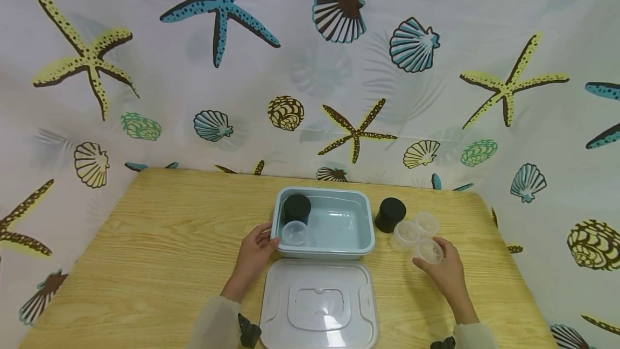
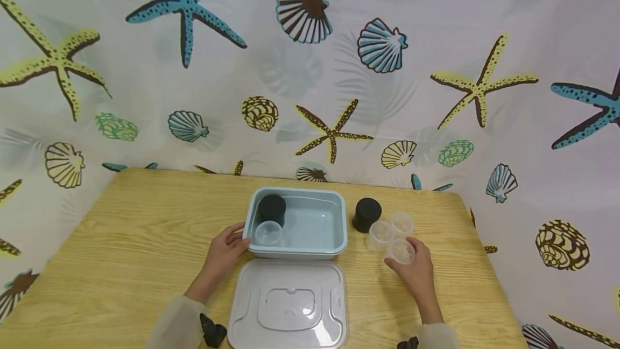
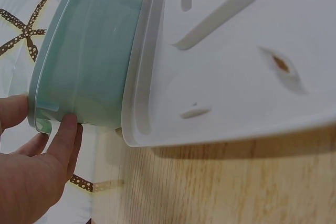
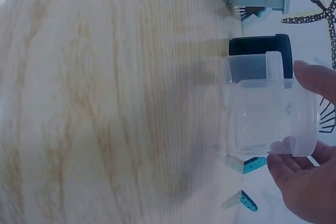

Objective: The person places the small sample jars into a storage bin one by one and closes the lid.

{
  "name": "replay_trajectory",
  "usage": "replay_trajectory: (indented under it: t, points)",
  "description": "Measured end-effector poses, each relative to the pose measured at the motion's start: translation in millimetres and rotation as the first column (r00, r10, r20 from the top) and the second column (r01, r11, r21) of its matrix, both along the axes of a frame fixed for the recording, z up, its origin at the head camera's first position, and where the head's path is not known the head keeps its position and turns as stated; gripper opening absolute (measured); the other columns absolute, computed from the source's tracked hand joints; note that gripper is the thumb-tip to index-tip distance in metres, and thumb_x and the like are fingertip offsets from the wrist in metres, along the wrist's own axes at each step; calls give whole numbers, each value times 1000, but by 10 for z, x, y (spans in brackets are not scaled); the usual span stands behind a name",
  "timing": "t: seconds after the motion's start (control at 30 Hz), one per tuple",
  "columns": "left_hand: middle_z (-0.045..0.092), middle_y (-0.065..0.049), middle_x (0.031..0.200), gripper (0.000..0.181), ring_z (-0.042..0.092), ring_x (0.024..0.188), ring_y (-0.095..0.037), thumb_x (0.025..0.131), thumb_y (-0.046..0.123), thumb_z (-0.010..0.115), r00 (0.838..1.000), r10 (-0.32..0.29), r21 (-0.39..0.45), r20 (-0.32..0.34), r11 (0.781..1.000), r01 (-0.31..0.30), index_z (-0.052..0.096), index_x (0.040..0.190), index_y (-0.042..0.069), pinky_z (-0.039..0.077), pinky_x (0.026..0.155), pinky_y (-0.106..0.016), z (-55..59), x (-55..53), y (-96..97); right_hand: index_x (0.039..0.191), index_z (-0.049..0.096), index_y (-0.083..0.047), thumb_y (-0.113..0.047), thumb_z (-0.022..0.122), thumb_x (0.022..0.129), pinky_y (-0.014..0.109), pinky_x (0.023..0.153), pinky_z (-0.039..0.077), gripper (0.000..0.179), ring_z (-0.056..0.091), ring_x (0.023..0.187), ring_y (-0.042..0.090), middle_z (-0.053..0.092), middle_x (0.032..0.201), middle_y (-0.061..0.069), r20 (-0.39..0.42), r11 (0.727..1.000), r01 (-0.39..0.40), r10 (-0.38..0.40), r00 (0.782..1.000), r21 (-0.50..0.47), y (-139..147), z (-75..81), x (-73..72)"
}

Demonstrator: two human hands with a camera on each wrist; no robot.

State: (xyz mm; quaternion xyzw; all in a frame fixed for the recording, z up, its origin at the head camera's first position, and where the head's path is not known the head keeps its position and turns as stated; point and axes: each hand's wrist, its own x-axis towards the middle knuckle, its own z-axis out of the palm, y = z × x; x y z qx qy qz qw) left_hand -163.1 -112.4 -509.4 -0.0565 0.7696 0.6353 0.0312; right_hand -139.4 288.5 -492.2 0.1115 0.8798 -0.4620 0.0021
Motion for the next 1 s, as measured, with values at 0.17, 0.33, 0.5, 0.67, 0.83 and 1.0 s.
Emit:
replay_trajectory:
  t: [0.17, 0.33, 0.5, 0.67, 0.83, 1.0]
  points:
    - [52, -29, 132, 49, 54, 121, -39, 94, 5, 57, 1000, 0, 2, 2, 1000, 0, 41, 140, -2, 52, 94, -35, 2, 9, 10, 140, 34, 5, -15, 75, 81, 59, 107, 32, 75, 35, 132, 43, 34, 142, 27, -14, 1000, -3, 3, 1000, -1, -32, 41, 5]
    - [52, -29, 132, 49, 54, 121, -38, 94, 6, 57, 1000, 0, 0, 6, 1000, 0, 42, 140, -1, 52, 94, -36, -3, 7, 12, 140, 34, 4, -17, 76, 81, 57, 108, 33, 75, 34, 132, 42, 34, 143, 27, -18, 1000, -10, 10, 1000, 6, -62, 81, 3]
    - [53, -29, 131, 49, 54, 120, -38, 94, 5, 58, 1000, -1, -2, 1, 1000, 1, 42, 140, -1, 52, 94, -35, -22, -16, 11, 139, 36, 4, -17, 76, 81, 56, 108, 35, 74, 36, 131, 41, 35, 142, 26, -24, 1000, -13, 13, 1000, 12, -91, 115, 2]
    - [53, -28, 131, 49, 55, 120, -38, 93, 5, 58, 1000, 0, -6, 2, 1000, 0, 43, 139, -1, 52, 94, -34, -36, -35, 4, 139, 36, 3, -17, 76, 81, 55, 106, 36, 73, 37, 130, 40, 36, 142, 25, -35, 1000, -20, 19, 999, -3, -129, 141, 0]
    - [53, -29, 131, 49, 54, 120, -39, 93, 5, 58, 1000, -3, -9, -5, 1000, 3, 43, 139, -1, 53, 92, -33, -36, -29, -1, 140, 36, 1, -18, 76, 81, 55, 106, 37, 73, 37, 130, 39, 35, 143, 24, -35, 999, -27, 26, 999, -20, -175, 169, -10]
    - [53, -28, 131, 49, 54, 120, -38, 94, 6, 58, 1000, -9, 1, -6, 1000, 9, 42, 140, -1, 53, 91, -31, -19, -22, 7, 139, 37, 1, -19, 76, 81, 54, 106, 37, 73, 38, 130, 38, 37, 142, 23, -38, 999, -31, 30, 999, -15, -225, 191, -26]
